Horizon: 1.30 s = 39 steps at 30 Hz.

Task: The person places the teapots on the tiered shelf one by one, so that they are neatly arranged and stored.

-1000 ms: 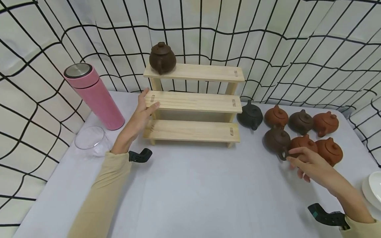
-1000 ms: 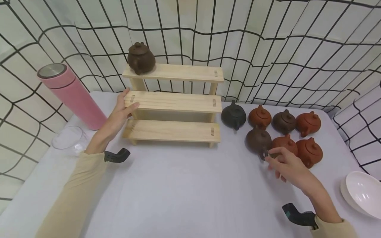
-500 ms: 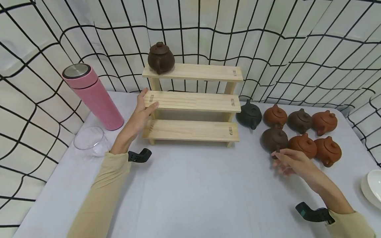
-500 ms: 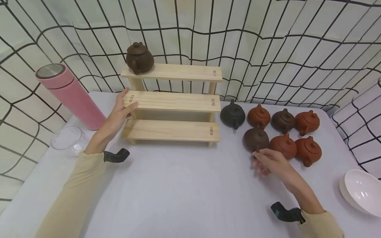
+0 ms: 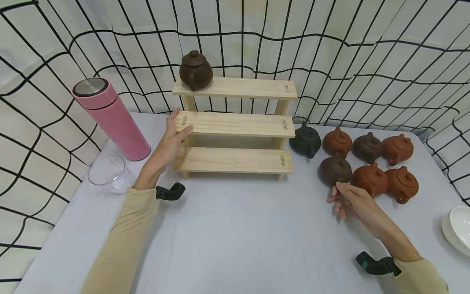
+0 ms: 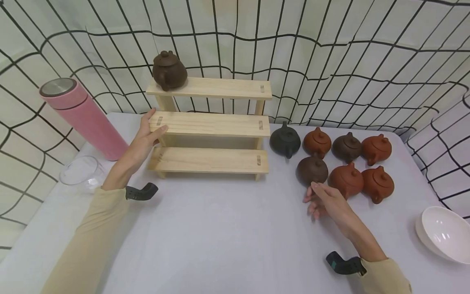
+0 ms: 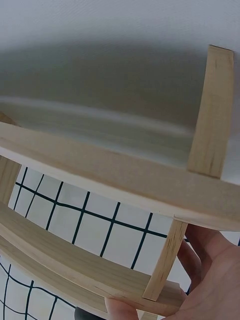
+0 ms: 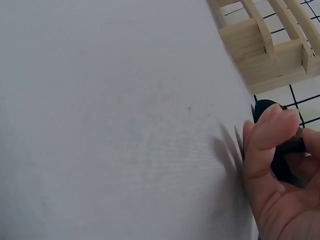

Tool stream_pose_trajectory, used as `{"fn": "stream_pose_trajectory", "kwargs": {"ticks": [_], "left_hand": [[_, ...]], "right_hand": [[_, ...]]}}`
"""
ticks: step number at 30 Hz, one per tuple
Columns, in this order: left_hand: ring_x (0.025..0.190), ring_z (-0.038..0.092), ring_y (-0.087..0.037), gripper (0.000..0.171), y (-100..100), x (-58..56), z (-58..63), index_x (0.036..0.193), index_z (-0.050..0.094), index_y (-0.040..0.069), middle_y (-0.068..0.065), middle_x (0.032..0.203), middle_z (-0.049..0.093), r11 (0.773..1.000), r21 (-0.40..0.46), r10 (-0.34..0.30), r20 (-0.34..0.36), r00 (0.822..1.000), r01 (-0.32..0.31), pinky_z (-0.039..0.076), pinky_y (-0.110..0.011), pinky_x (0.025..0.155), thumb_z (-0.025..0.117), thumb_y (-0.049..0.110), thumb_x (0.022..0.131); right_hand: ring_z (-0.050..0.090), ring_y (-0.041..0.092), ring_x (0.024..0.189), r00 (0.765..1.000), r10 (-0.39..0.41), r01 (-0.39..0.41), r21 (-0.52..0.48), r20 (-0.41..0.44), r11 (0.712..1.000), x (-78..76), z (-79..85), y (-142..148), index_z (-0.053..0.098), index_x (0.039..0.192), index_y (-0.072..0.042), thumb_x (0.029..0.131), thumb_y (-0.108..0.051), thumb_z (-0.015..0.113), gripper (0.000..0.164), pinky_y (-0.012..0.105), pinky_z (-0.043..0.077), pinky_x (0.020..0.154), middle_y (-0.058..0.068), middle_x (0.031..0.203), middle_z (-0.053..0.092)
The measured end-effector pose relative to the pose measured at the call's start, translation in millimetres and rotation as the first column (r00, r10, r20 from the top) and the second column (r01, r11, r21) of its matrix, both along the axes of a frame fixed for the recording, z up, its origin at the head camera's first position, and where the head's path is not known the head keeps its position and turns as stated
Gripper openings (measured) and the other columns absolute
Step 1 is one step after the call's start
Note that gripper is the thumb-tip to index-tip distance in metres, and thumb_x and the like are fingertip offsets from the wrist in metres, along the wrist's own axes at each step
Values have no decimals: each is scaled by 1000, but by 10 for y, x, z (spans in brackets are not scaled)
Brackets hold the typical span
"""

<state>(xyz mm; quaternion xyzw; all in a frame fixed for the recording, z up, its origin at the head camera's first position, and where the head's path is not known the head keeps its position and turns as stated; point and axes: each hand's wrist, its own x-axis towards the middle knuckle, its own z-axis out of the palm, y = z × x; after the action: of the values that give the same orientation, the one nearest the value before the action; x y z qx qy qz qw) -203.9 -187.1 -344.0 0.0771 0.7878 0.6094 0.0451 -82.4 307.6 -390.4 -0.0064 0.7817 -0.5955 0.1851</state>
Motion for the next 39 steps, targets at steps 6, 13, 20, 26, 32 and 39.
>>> {"fn": "stream_pose_trajectory", "kwargs": {"ticks": [6,13,20,26,32,39], "left_hand": [[159,-9,-21,78,8,-13,8,166,-14,11,-13,174,-11,1000,-5,10,1,1000,-10,-2,-43,128,42,22,112],[159,-10,-21,78,6,-9,11,166,-14,12,-13,174,-12,1000,-10,8,4,1000,-8,-3,-45,127,42,24,112],[158,-11,-20,78,-5,-2,20,166,-15,14,-11,173,-15,1000,-5,-5,9,1000,5,-1,-45,128,41,26,113],[158,-11,-20,78,4,-1,18,165,-15,12,-12,173,-14,1000,3,-8,6,1000,8,-3,-45,127,41,25,113],[158,-12,-20,79,15,-5,10,166,-15,13,-13,173,-13,1000,7,-5,9,1000,5,-4,-45,127,42,25,112],[158,-13,-20,79,11,0,2,165,-15,11,-13,173,-14,1000,-4,-10,-2,1000,10,-5,-45,127,42,26,112]], "right_hand": [[57,14,64,1000,-5,5,42,-4,999,6,21,-24,60,116,0,115,-34,40,40,28,50,53,2,95,70],[53,11,60,999,-16,16,18,35,1000,-9,81,-44,63,121,-5,115,-36,42,38,26,47,51,1,90,69],[54,10,62,999,-2,6,-86,50,996,-10,73,-27,70,113,-10,114,-30,45,32,24,47,52,2,91,71],[54,10,67,998,-35,43,-152,53,987,18,30,-37,67,109,-8,114,-29,46,30,23,48,56,2,91,69],[54,12,65,996,-76,80,-124,35,989,70,27,-31,66,107,-8,113,-30,47,30,24,48,57,2,90,69],[57,15,69,996,-68,62,-95,-58,994,123,183,-86,64,111,-3,114,-29,47,31,26,51,60,6,93,69]]}}
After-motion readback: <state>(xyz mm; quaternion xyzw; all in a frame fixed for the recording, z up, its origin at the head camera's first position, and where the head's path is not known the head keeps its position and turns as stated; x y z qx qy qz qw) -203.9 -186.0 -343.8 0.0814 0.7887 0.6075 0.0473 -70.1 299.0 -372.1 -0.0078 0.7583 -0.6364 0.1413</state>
